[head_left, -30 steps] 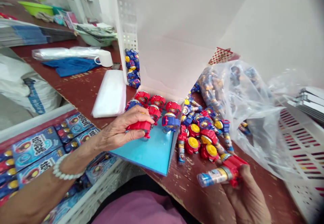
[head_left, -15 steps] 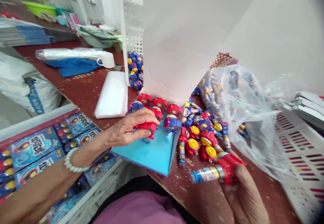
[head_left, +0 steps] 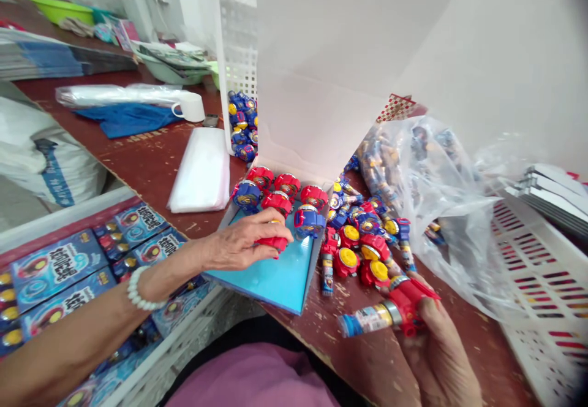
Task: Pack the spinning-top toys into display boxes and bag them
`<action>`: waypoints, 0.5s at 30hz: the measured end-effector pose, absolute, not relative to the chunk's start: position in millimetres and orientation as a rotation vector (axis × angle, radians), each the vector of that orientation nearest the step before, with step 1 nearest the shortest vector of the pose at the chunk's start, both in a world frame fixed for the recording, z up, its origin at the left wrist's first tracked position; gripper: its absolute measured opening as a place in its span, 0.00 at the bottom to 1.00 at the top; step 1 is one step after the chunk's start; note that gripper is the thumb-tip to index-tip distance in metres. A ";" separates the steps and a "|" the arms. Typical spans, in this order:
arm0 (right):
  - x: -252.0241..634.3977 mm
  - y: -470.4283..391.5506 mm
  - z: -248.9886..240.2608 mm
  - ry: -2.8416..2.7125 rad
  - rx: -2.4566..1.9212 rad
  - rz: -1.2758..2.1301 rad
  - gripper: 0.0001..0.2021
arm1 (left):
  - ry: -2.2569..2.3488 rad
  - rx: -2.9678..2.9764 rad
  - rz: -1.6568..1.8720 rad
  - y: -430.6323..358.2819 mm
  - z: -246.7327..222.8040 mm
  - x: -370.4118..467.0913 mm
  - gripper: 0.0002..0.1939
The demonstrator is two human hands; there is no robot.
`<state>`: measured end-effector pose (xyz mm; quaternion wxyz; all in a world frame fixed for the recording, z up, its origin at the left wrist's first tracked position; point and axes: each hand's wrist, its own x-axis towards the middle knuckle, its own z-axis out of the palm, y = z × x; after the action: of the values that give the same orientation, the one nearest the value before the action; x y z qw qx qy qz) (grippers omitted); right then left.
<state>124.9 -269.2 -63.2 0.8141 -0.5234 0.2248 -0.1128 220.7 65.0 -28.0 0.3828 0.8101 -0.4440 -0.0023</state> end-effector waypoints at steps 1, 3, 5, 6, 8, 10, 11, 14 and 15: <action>124.6 -267.2 -62.1 0.458 -1.132 -0.242 0.29 | -1.112 2.081 -0.007 64.0 -30.8 222.0 0.12; 124.4 -257.9 -57.7 0.397 -1.181 -0.257 0.29 | -1.066 2.096 0.020 62.2 -36.8 223.6 0.13; 125.3 -239.6 -50.6 0.328 -1.268 -0.289 0.29 | -1.045 2.114 0.071 60.7 -41.9 222.6 0.14; 126.3 -226.8 -46.8 0.293 -1.330 -0.313 0.29 | -1.043 2.128 0.110 60.1 -43.8 220.9 0.15; 129.7 -196.0 -40.7 0.203 -1.480 -0.353 0.27 | -1.025 2.161 0.229 60.5 -46.4 214.9 0.19; 135.0 -163.7 -39.6 0.060 -1.630 -0.379 0.26 | -0.935 2.163 0.414 64.8 -48.5 205.7 0.22; 138.0 -149.4 -41.5 -0.034 -1.692 -0.396 0.25 | -0.854 2.154 0.513 69.0 -50.3 200.3 0.23; 146.7 -121.9 -52.9 -0.347 -1.829 -0.472 0.25 | -0.586 2.178 0.740 87.0 -62.6 183.6 0.20; 148.7 -118.3 -56.7 -0.436 -1.863 -0.496 0.26 | -0.537 2.222 0.767 93.0 -69.5 178.6 0.20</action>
<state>148.7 -118.3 -56.7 0.5503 -0.7870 -0.1843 -0.2095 178.6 93.0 -69.5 0.3572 0.8607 -0.2081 0.2972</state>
